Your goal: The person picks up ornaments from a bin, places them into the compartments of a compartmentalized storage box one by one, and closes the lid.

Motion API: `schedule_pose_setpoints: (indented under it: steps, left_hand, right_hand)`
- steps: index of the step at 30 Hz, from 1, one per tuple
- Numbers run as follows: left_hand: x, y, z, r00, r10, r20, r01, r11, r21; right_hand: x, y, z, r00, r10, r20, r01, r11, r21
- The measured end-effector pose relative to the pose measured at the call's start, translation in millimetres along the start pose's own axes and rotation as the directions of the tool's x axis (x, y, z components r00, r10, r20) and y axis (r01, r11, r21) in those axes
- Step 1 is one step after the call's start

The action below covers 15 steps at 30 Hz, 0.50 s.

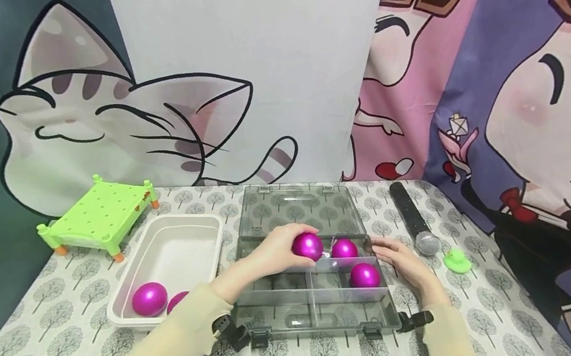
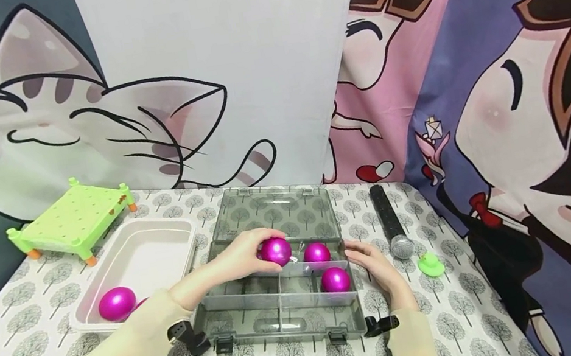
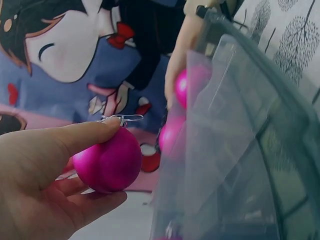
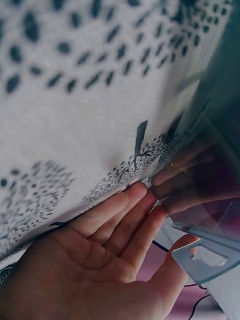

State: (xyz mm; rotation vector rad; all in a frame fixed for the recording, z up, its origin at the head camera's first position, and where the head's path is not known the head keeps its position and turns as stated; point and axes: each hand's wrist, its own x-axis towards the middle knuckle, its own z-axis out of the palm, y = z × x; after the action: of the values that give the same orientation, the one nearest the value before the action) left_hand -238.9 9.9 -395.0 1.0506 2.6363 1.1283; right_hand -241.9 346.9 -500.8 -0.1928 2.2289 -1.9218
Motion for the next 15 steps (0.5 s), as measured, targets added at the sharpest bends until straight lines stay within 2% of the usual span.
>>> schedule_pose_setpoints:
  steps: [8, 15]
  left_hand:
    - [7.7, 11.2, 21.4, 0.997, -0.013, 0.078, 0.011, 1.0, 0.022]
    - [9.2, 10.9, 34.4, 0.994, 0.001, 0.107, -0.006, 0.999, 0.044]
  right_hand:
    - [2.2, 2, 0, 1.0, 0.008, -0.003, -0.008, 1.0, -0.014]
    - [2.6, 2, -2, 1.0, -0.022, 0.009, 0.022, 1.0, -0.002]
